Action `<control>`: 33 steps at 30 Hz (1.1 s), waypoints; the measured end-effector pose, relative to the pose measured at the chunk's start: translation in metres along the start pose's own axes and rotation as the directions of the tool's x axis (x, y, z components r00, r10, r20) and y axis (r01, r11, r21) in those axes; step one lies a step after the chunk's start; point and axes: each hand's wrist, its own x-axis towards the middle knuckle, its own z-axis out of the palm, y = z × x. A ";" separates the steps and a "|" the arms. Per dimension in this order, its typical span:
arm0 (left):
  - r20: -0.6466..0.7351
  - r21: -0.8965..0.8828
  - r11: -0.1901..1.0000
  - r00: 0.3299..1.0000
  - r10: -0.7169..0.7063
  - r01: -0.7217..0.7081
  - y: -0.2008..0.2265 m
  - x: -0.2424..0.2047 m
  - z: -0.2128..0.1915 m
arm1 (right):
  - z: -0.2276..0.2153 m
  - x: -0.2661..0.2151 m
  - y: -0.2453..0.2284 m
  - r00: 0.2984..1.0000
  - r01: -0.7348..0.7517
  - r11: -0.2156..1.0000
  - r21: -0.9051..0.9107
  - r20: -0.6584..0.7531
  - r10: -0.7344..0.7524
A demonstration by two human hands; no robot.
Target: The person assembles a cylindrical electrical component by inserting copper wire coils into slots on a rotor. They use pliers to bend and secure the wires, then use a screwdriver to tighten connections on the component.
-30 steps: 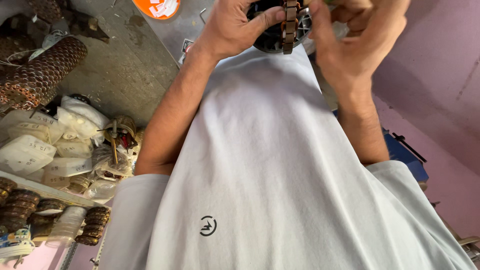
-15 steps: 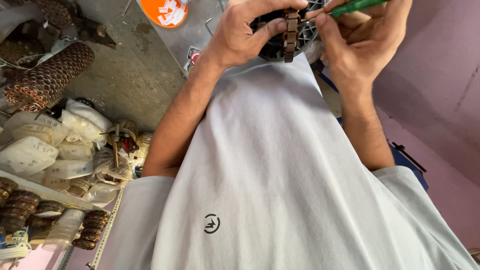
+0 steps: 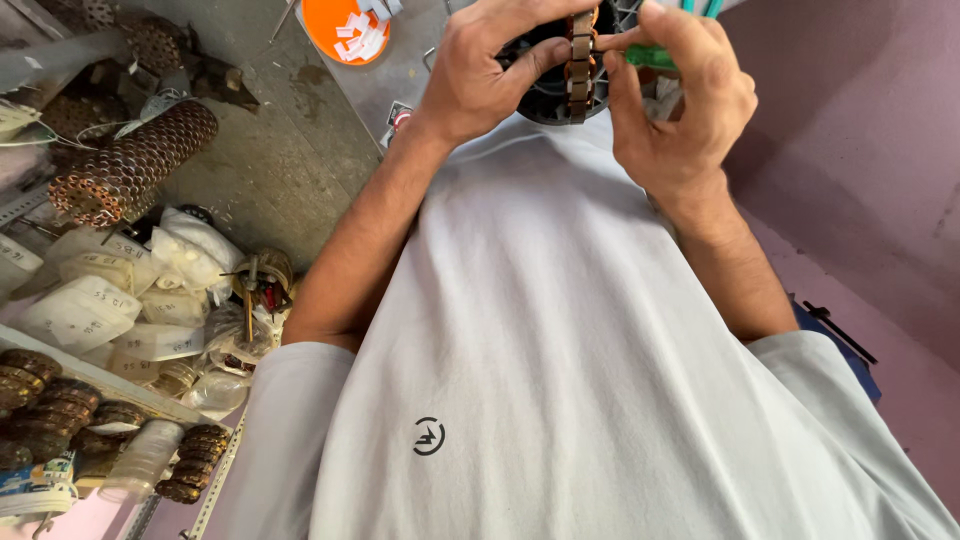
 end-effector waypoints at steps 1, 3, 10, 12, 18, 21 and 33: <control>-0.085 0.089 0.996 0.996 0.002 0.006 0.005 -0.005 0.001 | -0.003 0.000 -0.001 1.000 -0.008 1.000 0.006 0.006 0.008; -0.257 0.174 0.983 0.966 -0.012 0.058 0.010 -0.023 -0.005 | -0.012 -0.008 -0.010 0.969 -0.187 0.949 0.253 -0.114 0.221; -0.499 0.422 0.759 0.826 -0.263 0.497 -0.063 -0.090 -0.067 | -0.042 -0.034 0.001 0.879 -0.245 0.828 0.505 -0.245 0.410; -0.467 0.514 0.720 0.856 -0.221 0.466 -0.083 -0.104 -0.081 | -0.036 -0.041 0.000 0.855 -0.340 0.747 0.571 -0.143 0.499; -0.462 0.549 0.678 0.854 -0.240 0.488 -0.101 -0.107 -0.078 | -0.024 -0.042 -0.017 0.785 -0.507 0.633 0.585 0.010 0.620; -0.476 0.576 0.651 0.851 -0.223 0.493 -0.101 -0.101 -0.076 | -0.021 -0.037 -0.026 0.743 -0.530 0.574 0.624 0.016 0.669; -0.553 0.317 0.842 0.806 -0.210 0.437 -0.032 -0.069 -0.087 | -0.029 -0.012 -0.043 0.831 -0.542 0.680 0.495 0.191 0.523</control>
